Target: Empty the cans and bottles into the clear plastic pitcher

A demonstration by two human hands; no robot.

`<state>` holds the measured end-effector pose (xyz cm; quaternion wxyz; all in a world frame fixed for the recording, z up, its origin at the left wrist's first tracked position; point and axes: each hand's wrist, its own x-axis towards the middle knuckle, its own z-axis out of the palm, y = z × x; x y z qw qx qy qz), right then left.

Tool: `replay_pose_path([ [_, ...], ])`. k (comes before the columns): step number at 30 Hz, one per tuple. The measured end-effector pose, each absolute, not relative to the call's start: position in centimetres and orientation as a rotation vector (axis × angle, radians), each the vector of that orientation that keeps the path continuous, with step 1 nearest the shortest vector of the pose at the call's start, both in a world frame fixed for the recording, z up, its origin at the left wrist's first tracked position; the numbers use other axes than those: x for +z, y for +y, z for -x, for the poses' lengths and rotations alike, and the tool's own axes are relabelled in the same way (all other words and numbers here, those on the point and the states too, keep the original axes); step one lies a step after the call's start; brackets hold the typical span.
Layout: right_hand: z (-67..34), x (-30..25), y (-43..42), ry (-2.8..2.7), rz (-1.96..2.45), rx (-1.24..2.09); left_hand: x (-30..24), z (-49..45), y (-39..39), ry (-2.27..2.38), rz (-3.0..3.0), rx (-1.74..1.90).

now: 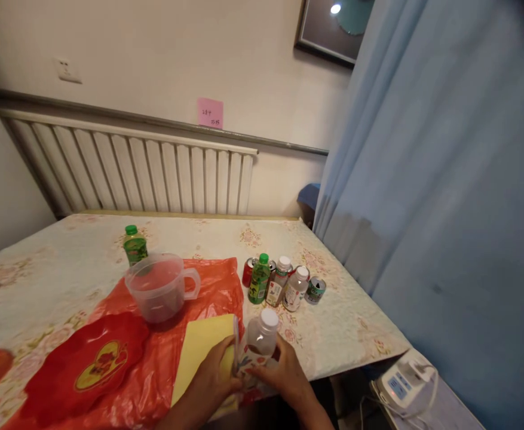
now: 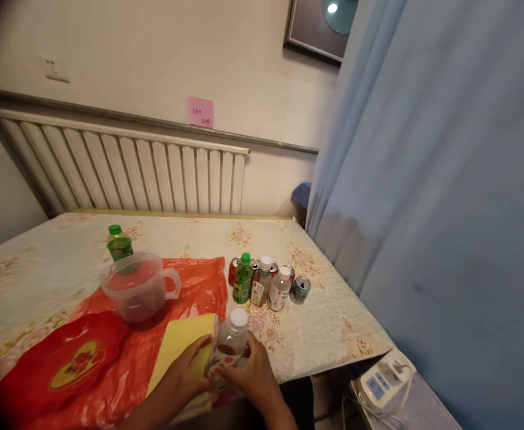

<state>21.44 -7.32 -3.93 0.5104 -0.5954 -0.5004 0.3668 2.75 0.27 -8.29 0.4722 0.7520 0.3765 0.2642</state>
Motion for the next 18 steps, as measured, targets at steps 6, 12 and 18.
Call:
replay_pose_path([
  [6,-28.8,-5.3,-7.7,-1.043,1.582,0.581,-15.0,-1.6,4.1,1.203,-2.28,0.836],
  [12,-35.4,-7.7,-7.4,-0.9,1.767,0.31,-17.4,-1.0,4.9,1.304,-2.581,0.831],
  [18,-38.9,-9.3,-6.1,-0.805,1.835,0.208,-17.5,-1.0,4.9,1.323,-2.606,0.816],
])
